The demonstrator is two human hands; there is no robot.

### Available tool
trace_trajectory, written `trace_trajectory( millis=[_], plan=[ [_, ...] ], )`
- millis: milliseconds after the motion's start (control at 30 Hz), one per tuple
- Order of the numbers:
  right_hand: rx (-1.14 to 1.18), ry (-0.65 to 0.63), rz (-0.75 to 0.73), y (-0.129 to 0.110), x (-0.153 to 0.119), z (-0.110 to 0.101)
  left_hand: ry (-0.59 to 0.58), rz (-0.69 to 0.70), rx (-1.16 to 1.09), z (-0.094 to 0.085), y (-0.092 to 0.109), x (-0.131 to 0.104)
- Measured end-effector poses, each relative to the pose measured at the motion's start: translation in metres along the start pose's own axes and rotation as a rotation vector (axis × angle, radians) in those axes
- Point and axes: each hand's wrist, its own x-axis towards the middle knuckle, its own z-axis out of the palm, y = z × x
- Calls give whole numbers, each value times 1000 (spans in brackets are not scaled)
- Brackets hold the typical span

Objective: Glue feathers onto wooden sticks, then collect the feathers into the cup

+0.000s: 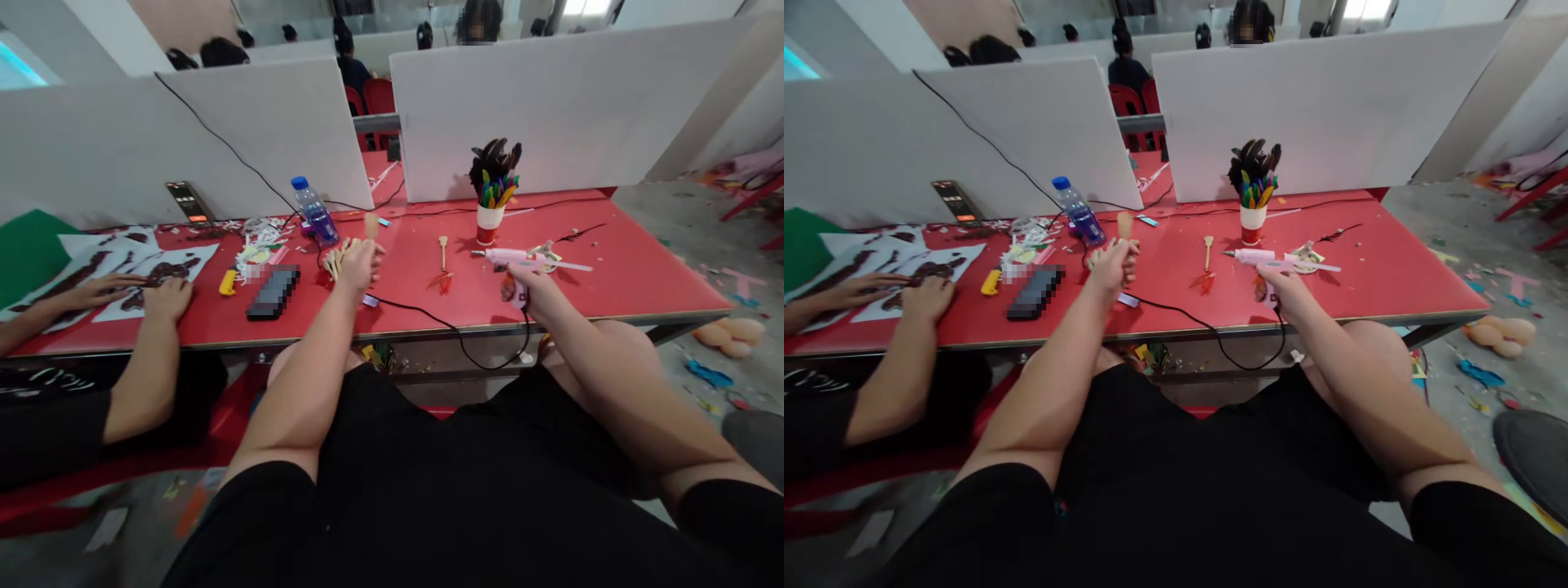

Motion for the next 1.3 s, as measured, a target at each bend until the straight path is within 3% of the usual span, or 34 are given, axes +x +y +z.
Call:
trace_trajectory(
  millis=[100, 167, 333, 433, 567, 733, 900, 1000, 1300],
  plan=[
    [147, -27, -17, 2, 15, 36, -145, 3, -305, 47, 19, -49],
    [185, -70, -24, 4, 15, 51, -255, -38, -454, 65, 28, -81],
    [171, -132, -76, 13, -9, 52, -523, -189, -549, 76, 24, -128],
    [169, -101, -128, 14, -22, 42, -534, -192, -526, 77, 16, -135],
    [112, -35, -160, 15, -27, 36, -462, -83, -437, 81, 9, -137],
    [28, -115, -198, 18, -31, 37, -474, -41, -455, 89, 1, -139],
    [-303, -201, -194, 17, -36, 39, -500, -62, -436, 91, -6, -142],
    [-485, -183, -189, 19, -37, 40, -476, -91, -416, 91, -4, -146],
    [-691, -173, -206, 41, -31, 38, -437, -158, -371, 93, 1, -149]
  ],
)
